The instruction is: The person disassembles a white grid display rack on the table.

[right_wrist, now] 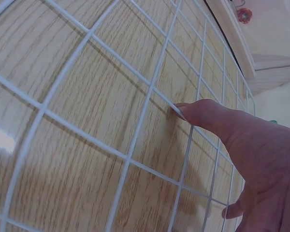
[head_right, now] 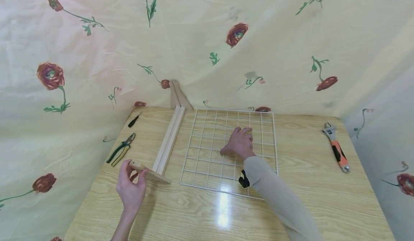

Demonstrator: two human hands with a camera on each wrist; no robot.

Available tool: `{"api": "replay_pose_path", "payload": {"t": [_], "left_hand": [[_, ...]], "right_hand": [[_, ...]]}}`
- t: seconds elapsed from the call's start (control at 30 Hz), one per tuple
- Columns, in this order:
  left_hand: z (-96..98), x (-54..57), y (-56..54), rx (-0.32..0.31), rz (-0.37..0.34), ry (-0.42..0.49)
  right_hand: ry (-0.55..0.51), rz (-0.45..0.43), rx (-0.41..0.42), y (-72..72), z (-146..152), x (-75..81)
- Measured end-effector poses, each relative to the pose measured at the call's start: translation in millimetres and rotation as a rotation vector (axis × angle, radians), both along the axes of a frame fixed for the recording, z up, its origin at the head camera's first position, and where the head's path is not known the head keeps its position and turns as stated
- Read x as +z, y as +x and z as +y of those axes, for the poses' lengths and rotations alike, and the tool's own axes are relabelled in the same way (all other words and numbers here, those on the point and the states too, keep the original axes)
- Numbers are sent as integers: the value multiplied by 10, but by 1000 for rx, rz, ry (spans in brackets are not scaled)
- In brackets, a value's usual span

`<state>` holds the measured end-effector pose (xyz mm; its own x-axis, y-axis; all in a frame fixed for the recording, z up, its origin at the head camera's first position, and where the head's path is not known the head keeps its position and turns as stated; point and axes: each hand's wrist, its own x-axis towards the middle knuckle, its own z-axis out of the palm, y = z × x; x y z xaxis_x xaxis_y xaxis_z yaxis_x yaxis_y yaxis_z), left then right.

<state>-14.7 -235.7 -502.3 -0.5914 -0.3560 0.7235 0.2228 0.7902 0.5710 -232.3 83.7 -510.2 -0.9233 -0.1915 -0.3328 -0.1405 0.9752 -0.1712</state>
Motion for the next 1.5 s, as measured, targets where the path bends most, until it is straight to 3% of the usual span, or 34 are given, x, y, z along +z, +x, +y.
{"api": "replay_pose_path", "payload": {"t": [0.5, 0.73, 0.97, 1.5], "left_hand": [[4, -6, -7, -1, 1, -3], [8, 3, -23, -2, 33, -28], [9, -1, -10, -2, -5, -2], [7, -6, 7, 7, -9, 4]], "right_hand": [[-23, -45, -32, 0, -16, 51], [-21, -63, -34, -8, -22, 64], [-11, -64, -21, -22, -11, 46], [-40, -94, -26, -43, -1, 0]]}}
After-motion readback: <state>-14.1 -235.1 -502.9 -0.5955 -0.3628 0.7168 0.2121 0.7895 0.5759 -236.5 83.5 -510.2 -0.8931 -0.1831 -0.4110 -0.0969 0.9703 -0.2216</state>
